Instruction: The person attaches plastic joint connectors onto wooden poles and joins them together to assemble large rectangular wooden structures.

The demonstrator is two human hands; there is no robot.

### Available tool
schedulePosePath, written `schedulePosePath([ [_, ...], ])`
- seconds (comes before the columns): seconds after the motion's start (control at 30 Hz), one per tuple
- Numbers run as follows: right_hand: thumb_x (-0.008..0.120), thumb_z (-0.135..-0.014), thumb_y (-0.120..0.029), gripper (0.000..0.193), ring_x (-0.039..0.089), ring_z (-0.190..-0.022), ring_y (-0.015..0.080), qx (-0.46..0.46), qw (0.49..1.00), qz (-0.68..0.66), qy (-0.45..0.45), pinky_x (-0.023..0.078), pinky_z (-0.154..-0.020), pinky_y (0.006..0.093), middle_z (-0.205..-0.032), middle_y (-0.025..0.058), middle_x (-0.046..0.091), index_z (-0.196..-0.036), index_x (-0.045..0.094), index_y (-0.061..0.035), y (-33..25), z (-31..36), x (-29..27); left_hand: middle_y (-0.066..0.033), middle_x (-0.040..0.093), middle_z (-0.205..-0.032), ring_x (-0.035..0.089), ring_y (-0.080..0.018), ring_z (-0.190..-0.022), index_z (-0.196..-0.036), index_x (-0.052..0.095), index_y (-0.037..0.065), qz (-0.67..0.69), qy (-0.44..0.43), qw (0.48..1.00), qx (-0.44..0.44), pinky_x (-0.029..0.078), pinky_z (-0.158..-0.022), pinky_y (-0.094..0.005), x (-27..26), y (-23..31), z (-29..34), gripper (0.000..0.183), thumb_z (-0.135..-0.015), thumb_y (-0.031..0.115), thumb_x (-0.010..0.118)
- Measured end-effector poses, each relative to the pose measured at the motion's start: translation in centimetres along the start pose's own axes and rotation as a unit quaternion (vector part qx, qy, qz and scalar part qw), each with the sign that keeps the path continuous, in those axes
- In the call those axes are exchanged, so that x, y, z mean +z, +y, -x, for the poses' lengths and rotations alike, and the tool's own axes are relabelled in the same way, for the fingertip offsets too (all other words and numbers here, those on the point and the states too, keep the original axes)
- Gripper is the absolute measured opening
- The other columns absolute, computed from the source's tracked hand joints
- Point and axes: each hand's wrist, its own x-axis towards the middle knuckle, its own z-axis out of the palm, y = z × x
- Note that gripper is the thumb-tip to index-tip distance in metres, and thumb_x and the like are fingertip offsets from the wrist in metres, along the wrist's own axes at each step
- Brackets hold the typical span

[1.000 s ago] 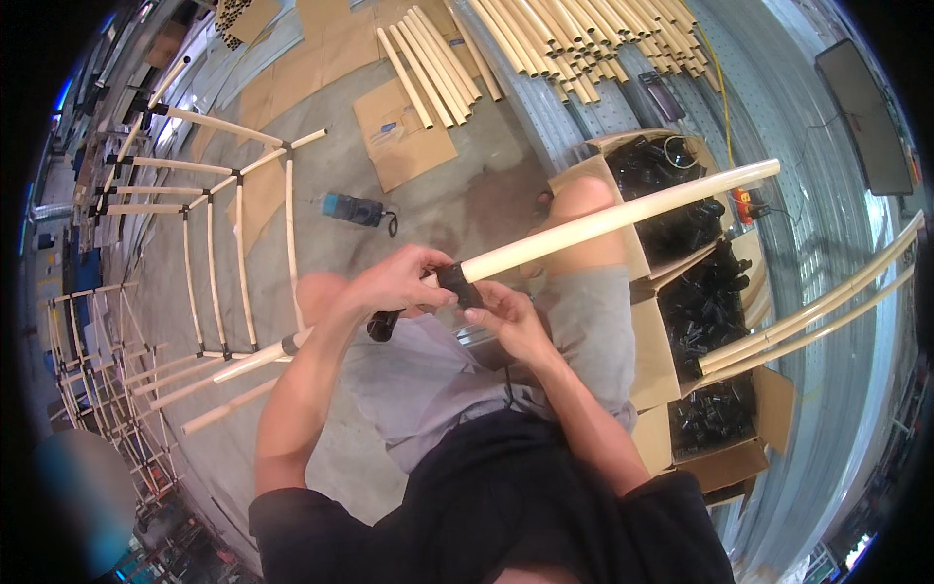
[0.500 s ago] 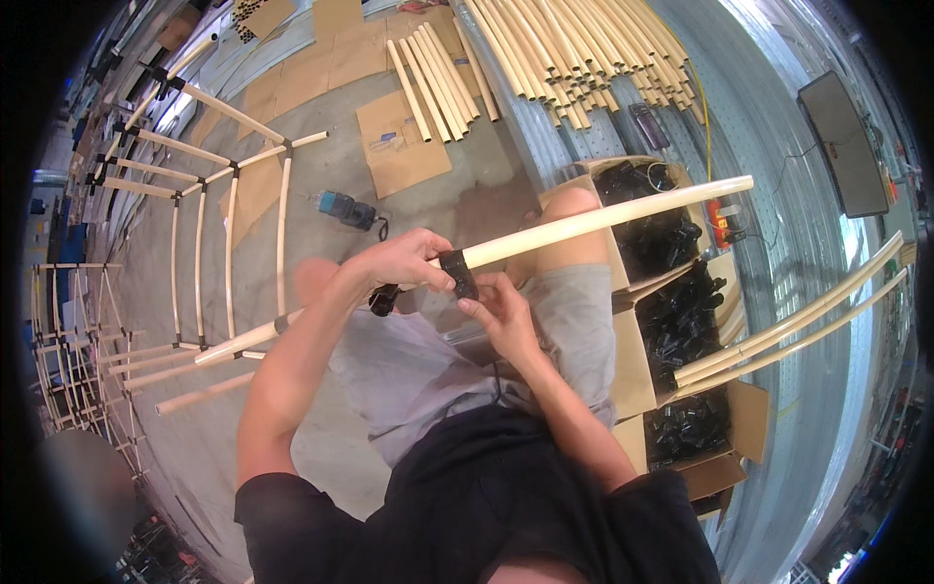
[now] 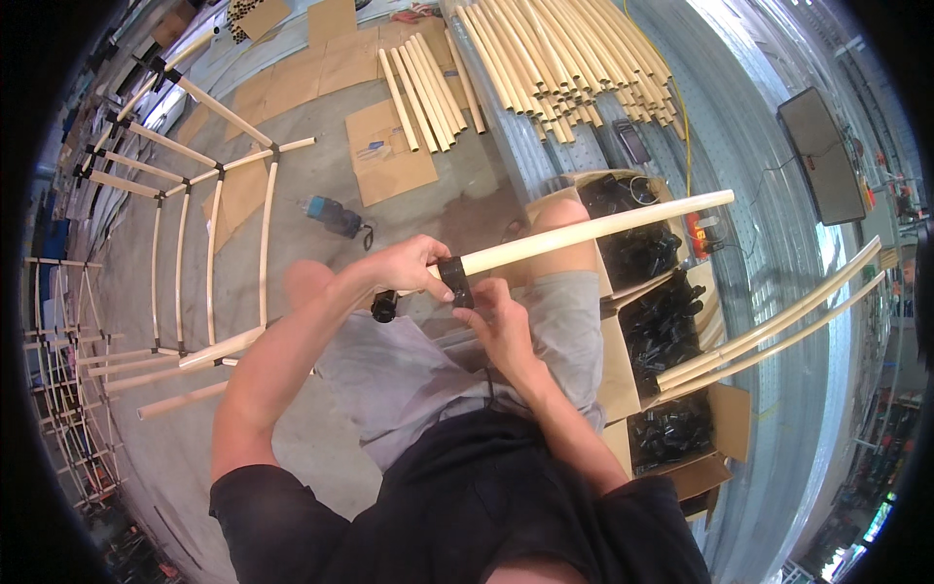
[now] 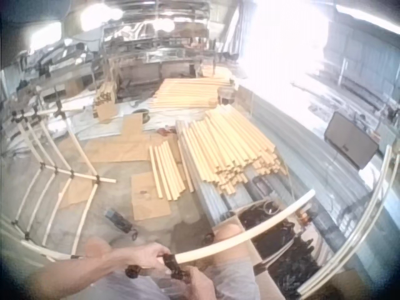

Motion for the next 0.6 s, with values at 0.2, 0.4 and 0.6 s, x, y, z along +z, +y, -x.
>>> schedulePosePath([
  [0.2,0.065,-0.085,-0.005,0.025,0.063,-0.086,0.0318,-0.202,0.948,0.247,0.014,0.052,-0.071,0.0415,-0.094,0.0153,0.061,-0.108,0.058,-0.0009,-2.5,-0.7,-0.8,-0.0066,0.07,-0.095,0.062,-0.015,-0.09,-0.109,0.066,-0.005,0.002,-0.013,1.0,0.0,0.046,-0.081,-0.0288,0.2,1.4,0.0,0.042,-0.071,0.004,0.079],
  [0.4,0.061,-0.087,-0.01,0.01,0.063,-0.077,0.026,-0.224,0.879,0.413,-0.081,0.053,-0.063,0.0384,-0.08,0.009,0.058,-0.085,0.051,-0.0076,-1.8,-1.6,-0.4,-0.0056,0.071,-0.091,0.063,-0.0148,-0.088,-0.104,0.07,-0.002,-0.04,0.003,0.998,0.057,0.048,-0.08,-0.0309,-0.1,-0.6,0.1,0.04,-0.067,0.01,0.08],
  [0.6,0.056,-0.092,-0.012,0.009,0.066,-0.077,0.027,-0.202,0.81,0.538,-0.117,0.056,-0.065,0.037,-0.081,0.0105,0.061,-0.089,0.049,-0.0073,-3.0,-1.9,-0.2,-0.0091,0.072,-0.083,0.066,-0.0181,-0.077,-0.098,0.071,-0.001,-0.108,0.004,0.991,0.084,0.051,-0.067,-0.0335,-0.4,-0.2,-0.9,0.041,-0.064,0.019,0.082],
])
